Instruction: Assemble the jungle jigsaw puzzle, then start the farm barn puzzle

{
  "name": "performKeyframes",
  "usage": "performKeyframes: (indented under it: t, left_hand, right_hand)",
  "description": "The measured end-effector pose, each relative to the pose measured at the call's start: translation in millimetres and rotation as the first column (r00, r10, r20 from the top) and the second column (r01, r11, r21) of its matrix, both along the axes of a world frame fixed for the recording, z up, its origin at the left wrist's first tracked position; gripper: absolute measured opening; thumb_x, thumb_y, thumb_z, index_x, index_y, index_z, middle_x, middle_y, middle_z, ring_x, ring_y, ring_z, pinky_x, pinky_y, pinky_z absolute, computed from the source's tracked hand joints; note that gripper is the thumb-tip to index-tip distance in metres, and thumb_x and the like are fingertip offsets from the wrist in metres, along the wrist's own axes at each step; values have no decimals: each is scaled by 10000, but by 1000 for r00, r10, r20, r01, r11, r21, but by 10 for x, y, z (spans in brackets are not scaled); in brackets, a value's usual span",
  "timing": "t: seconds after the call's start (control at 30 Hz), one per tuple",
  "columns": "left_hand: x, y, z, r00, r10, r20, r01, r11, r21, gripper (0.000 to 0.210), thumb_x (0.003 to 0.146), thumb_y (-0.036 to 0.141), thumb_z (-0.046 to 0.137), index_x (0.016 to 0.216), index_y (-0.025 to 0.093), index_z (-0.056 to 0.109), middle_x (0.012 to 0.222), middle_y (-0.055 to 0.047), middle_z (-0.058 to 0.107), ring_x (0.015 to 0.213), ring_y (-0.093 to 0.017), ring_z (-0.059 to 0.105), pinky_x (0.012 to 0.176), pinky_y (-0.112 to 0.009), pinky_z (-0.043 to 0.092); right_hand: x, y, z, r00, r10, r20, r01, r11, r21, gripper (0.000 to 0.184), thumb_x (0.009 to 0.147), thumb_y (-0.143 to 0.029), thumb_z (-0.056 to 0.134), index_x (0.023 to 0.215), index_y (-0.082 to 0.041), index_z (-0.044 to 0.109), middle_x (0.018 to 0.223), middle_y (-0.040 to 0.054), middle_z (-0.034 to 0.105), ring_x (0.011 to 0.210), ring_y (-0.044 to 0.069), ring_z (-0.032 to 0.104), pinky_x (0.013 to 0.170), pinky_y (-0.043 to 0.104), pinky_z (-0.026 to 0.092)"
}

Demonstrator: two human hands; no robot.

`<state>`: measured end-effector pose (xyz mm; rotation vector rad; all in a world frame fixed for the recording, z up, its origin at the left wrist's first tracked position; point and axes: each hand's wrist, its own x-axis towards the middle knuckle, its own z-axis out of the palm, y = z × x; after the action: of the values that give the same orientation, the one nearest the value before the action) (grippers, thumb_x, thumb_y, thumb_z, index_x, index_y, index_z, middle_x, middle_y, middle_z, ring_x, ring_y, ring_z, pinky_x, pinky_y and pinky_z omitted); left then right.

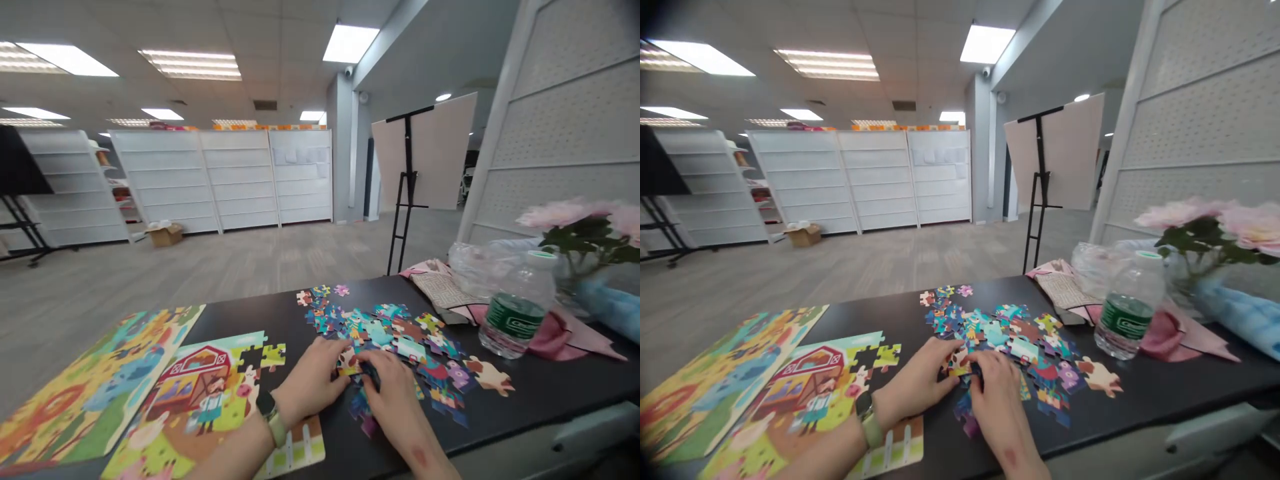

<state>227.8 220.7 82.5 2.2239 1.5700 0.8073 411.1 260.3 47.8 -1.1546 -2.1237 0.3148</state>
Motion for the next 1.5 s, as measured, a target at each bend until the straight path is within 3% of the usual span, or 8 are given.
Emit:
performKeyframes:
  t: [0.2,0.4,0.5,0.67,0.83,1.07,1.3,1.5]
  left_hand:
    - [-64,-112,95,988,101,115,-109,992,65,636,711,287,859,1288,218,599,1185,-66,646,1084,-266,556,953,-374,476]
    - [-192,-391,184,968,151,199,-189,964,188,585,748,284,845,1270,228,588,1131,-64,626,1047,-253,566,916,-376,469]
    - [-312,-491,217,924,158,349,-215,968,130,530,727,339,857,1174,212,602,1066,-49,640,923,-217,612,834,-340,493]
    - [-596,-570,197,800,180,573,-166,983,-78,160,930,347,581,912,188,573,820,-9,634,736,-149,637,670,-256,499]
    - [-776,-645,113,847,203,491,-159,979,-129,130,867,254,611,965,170,629,749,-6,663,681,-145,637,620,-235,481]
    - [-740,-730,87,923,175,342,-126,979,-161,146,872,267,594,877,186,716,757,-21,725,699,-167,669,634,-245,489]
    - [-733,-708,135,954,177,242,-149,980,-131,169,878,256,568,873,183,721,733,-15,716,664,-154,655,628,-232,479]
    - [-740,-715,122,969,197,150,-178,975,-130,155,837,234,581,818,190,728,674,-10,690,612,-156,614,585,-237,424]
  right_hand:
    - [-4,-39,71,973,108,-203,-105,994,29,323,912,-336,474,1161,-238,655,1231,95,691,1154,289,628,973,465,480]
    - [-262,-318,260,926,148,-348,-236,945,-227,444,930,-442,516,1314,-221,541,1052,76,727,885,227,699,803,344,546]
    - [-434,-403,320,888,161,-430,-298,914,-274,448,949,-413,491,1344,-203,516,886,37,709,779,192,679,731,290,527]
    - [-609,-471,349,884,218,-414,-345,901,-262,361,938,-373,489,1220,-201,636,853,29,688,757,180,664,698,266,507]
    - [-657,-519,294,925,262,-275,-329,914,-237,324,929,-339,475,1116,-198,698,765,32,692,675,183,639,630,274,489]
    - [-575,-468,251,953,281,-115,-300,928,-220,285,876,-303,520,1040,-229,742,977,72,766,909,249,703,848,378,536]
    - [-563,-437,214,954,290,-75,-300,929,-218,296,921,-288,508,1116,-244,726,1115,69,748,1068,262,663,967,432,488]
    - [-580,-462,249,957,290,22,-283,945,-166,211,852,-251,608,1018,-262,737,1095,48,738,1109,275,627,978,448,437]
